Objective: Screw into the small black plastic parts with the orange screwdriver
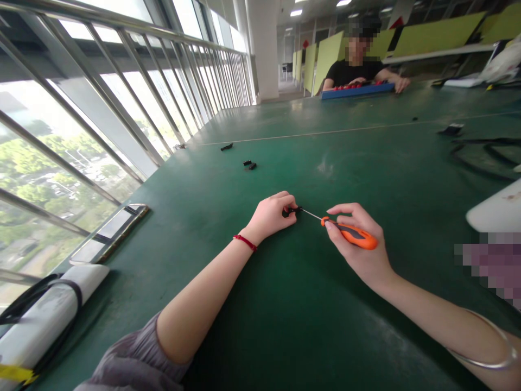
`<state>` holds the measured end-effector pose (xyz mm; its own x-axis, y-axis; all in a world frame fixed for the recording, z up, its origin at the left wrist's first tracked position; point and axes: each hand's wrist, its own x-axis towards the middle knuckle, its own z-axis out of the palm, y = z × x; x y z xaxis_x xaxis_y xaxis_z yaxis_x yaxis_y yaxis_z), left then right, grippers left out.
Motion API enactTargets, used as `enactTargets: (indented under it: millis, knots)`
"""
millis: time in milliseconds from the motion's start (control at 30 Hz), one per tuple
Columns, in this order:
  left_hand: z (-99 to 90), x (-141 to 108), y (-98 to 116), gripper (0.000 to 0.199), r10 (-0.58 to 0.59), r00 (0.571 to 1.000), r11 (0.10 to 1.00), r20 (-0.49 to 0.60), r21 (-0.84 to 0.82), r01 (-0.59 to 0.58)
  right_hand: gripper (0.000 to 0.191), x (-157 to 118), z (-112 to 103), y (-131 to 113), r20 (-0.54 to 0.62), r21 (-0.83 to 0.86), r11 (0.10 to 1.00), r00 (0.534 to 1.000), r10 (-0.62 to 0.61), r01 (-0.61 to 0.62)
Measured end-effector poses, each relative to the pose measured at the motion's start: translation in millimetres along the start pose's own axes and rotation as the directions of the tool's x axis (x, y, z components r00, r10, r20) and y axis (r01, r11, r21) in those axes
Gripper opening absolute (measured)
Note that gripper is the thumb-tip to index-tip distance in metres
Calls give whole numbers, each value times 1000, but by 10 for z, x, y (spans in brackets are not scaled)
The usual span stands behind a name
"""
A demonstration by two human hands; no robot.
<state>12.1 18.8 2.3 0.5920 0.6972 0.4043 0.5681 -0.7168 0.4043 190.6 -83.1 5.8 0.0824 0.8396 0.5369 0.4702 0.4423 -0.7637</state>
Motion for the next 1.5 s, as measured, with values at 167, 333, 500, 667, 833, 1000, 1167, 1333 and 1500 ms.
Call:
enactTargets:
  millis: [167,333,500,667,833,1000,1167,1333,1500]
  knots:
    - [7,-2,-3,7,1,1000,1000,-6,7,-1,18,10,1,-12,-122,-5,998,990,-64,64]
    - [3,-2,8,7,-3,1000,1000,0,6,3,27,9,-1,-9,-92,50,998,995,-31,36]
    - [1,-3,8,8,-4,1000,1000,1,5,4,11,-1,-11,-23,-43,-2,1000,999,-6,6]
    - [-3,-4,10,8,-1,1000,1000,3,9,1,26,15,4,5,-151,48,997,987,-60,68]
    - [-12,-2,23,8,-10,1000,1000,12,13,10,17,3,3,-16,-38,13,1000,999,1,-1]
    - [-10,-2,24,8,-12,1000,1000,9,16,12,18,8,-8,-30,-143,-13,999,989,-35,34]
    - [-3,-3,18,8,-11,1000,1000,6,22,11,14,9,-13,-7,-72,20,1000,997,4,-2]
    - [1,-2,11,8,-9,1000,1000,4,12,9,11,0,-6,-17,-95,-17,1000,995,-17,15]
    - [2,-3,8,8,-6,1000,1000,2,19,6,21,12,-5,-10,-152,8,998,987,-61,63]
